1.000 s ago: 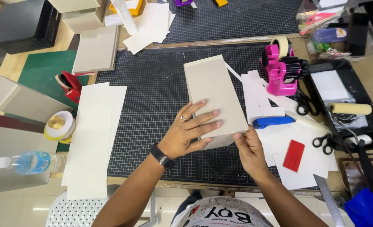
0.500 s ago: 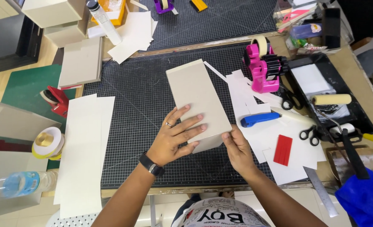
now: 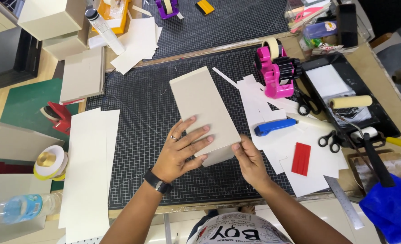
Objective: Folding cardboard edges and securing them with tape to assemble a box
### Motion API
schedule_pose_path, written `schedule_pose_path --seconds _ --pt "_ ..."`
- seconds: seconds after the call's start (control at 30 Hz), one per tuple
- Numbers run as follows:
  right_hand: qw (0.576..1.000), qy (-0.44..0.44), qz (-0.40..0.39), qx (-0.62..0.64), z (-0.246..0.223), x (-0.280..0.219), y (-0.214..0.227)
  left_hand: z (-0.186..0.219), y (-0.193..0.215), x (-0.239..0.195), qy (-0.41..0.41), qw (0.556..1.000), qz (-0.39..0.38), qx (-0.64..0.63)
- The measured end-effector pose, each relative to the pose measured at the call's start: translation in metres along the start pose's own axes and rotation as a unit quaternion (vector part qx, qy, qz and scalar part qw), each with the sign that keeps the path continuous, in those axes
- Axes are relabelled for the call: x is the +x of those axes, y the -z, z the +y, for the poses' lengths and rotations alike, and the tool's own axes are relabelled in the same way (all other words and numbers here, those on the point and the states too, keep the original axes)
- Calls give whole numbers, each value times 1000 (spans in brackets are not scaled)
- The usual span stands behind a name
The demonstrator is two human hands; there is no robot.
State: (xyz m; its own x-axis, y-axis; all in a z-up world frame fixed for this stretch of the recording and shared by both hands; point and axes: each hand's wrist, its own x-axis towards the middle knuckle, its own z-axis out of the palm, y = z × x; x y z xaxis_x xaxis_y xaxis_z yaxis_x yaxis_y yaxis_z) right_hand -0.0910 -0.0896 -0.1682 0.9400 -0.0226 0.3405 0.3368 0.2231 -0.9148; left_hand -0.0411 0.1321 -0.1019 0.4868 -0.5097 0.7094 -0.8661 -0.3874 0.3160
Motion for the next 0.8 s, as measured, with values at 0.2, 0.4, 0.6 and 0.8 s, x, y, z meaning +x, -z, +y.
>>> schedule_pose_path --seconds 0.2,0.4,0.6,0.8 --pt "1000 -2 -2 -5 -4 1 -2 0 1 0 3 1000 -10 1" --pt "1000 -7 -5 -11 -6 2 -2 1 2 1 2 1000 -15 3" --pt "1000 -8 -16 -19 -9 3 -1 1 3 2 -2 1000 -20 5" --pt "1000 -10 -11 -22 -5 0 1 3 4 3 1 1000 -25 8"
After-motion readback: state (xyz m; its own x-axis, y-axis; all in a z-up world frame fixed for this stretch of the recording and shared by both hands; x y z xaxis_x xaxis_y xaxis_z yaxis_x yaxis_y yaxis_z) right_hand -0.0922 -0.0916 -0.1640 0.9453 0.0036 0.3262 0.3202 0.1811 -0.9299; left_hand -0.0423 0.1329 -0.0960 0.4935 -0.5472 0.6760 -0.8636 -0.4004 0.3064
